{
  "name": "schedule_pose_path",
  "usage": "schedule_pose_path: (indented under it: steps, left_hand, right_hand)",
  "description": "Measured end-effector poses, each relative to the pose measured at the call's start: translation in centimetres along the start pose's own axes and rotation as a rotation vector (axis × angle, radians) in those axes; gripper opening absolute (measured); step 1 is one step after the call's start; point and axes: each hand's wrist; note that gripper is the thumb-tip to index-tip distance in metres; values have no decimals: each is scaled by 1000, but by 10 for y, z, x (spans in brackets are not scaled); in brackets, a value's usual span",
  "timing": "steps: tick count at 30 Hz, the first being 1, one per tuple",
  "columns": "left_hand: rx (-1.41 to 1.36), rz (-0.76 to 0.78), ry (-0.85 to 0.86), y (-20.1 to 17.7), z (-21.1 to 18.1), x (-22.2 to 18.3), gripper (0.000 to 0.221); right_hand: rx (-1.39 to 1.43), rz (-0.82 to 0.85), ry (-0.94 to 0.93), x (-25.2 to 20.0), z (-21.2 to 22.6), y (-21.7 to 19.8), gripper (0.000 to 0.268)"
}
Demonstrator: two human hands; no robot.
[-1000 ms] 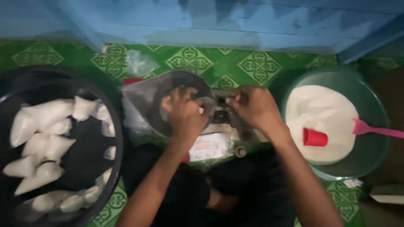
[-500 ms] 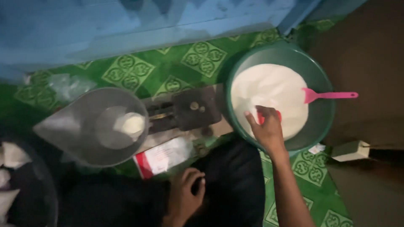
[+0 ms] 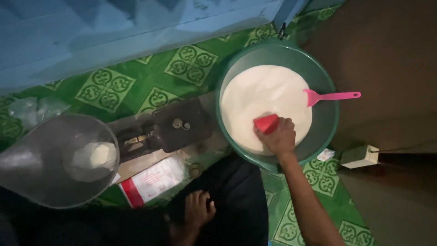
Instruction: Packaging white powder from a large bowl into individual plastic bags using a scoop and a scale.
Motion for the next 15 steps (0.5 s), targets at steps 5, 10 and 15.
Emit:
schedule_pose_path:
  steps: [5,10,15]
  left_hand:
    - [60,-12,-11,21,7,-23,38]
    - [88,89,-31,35,14,-41,42]
    - [193,39,-30,46,17,-51,42]
  right_hand:
    - [-148,-431,-382,29,-20,8,74]
    - [44,-518,-345,61,-15,4,74]
    - [-65,-3,-80,65,18,-10,81]
Point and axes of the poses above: each hand's wrist, its own x-axis towards the middle knuckle, its own y-axis out of the palm, z = x × y, and after that the axes turned 11 degrees about x, right-handed
